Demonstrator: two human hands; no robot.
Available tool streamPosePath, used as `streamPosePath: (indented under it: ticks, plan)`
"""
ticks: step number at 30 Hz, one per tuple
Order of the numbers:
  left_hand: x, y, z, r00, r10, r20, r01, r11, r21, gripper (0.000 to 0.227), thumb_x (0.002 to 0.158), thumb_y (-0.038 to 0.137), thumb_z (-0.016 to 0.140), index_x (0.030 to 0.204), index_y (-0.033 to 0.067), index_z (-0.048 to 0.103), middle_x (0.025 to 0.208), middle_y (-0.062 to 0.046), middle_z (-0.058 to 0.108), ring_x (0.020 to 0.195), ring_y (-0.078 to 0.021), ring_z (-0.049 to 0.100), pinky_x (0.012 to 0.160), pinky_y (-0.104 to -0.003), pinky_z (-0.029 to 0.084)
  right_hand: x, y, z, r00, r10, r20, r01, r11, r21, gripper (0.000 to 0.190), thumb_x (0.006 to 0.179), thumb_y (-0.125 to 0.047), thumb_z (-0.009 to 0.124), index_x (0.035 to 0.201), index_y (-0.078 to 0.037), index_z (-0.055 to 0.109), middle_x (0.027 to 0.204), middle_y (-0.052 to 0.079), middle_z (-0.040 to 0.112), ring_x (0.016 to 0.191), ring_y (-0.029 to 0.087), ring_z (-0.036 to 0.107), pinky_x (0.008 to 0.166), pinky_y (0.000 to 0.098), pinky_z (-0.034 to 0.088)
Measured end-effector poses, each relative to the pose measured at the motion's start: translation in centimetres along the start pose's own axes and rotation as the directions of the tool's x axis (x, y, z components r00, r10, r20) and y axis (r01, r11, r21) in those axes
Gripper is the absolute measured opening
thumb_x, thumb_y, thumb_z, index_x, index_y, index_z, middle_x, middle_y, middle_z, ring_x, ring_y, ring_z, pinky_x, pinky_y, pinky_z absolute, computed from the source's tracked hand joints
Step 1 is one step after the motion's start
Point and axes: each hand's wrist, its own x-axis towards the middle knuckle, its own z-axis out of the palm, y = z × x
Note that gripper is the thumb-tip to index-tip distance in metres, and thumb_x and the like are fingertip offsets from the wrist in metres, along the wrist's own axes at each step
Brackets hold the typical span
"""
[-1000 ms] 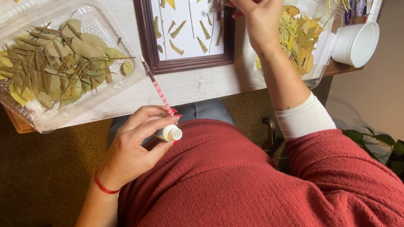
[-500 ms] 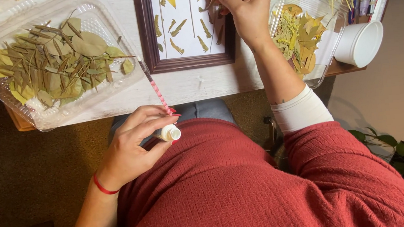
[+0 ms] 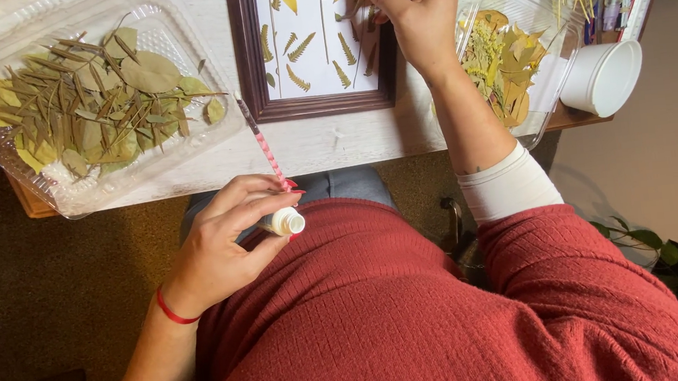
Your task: Arranging and gluing dried flowers and leaves into a picture frame to create botanical art.
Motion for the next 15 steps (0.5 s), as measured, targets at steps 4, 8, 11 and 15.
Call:
streamPosePath:
  ticks: [4, 8, 11, 15]
  plan:
    - [0.2, 0.2, 0.0, 1.000, -0.023, 0.008, 0.024, 0.998, -0.058, 0.040, 0.081, 0.005, 0.081, 0.120, 0.0081, 0.073, 0.117, -0.008, 0.068, 0.105, -0.0179, 0.072, 0.091, -0.029, 0.057, 0.1, -0.6, -0.3, 1.000, -0.023, -0.018, 0.023, 1.000, -0.015, 0.012, 0.098, 0.008, 0.071, 0.105, -0.001, 0.068, 0.094, 0.001, 0.071, 0.077, 0.007, 0.066, 0.063, 0.0231, 0.058]
    - [0.2, 0.1, 0.0, 1.000, -0.003, 0.011, 0.003, 0.999, -0.049, 0.041, 0.081, 0.004, 0.081, 0.121, 0.0081, 0.073, 0.117, -0.008, 0.068, 0.106, -0.0182, 0.072, 0.092, -0.029, 0.057, 0.1, -0.4, -1.9, 0.997, -0.006, -0.082, 0.009, 0.999, 0.039, 0.010, 0.100, 0.006, 0.070, 0.106, -0.001, 0.069, 0.096, 0.002, 0.071, 0.082, 0.009, 0.069, 0.065, 0.0249, 0.059]
    - [0.3, 0.1, 0.0, 1.000, -0.002, 0.024, 0.003, 0.999, -0.053, 0.042, 0.081, 0.004, 0.080, 0.122, 0.0082, 0.073, 0.117, -0.008, 0.067, 0.107, -0.0191, 0.071, 0.093, -0.030, 0.056, 0.0, -1.2, -3.6, 0.987, 0.044, -0.152, -0.019, 0.987, 0.159, 0.009, 0.099, 0.004, 0.068, 0.106, -0.001, 0.070, 0.094, 0.004, 0.072, 0.084, 0.014, 0.073, 0.064, 0.0272, 0.058]
    - [0.7, 0.0, 0.0, 0.998, 0.007, 0.054, -0.006, 0.999, -0.035, 0.043, 0.080, 0.003, 0.079, 0.122, 0.0079, 0.073, 0.117, -0.009, 0.067, 0.108, -0.0208, 0.070, 0.094, -0.031, 0.055, -1.0, -3.8, -5.5, 0.975, 0.134, -0.178, -0.095, 0.972, 0.214, 0.009, 0.098, 0.001, 0.072, 0.105, -0.003, 0.068, 0.091, 0.004, 0.071, 0.081, 0.014, 0.072, 0.061, 0.0260, 0.055]
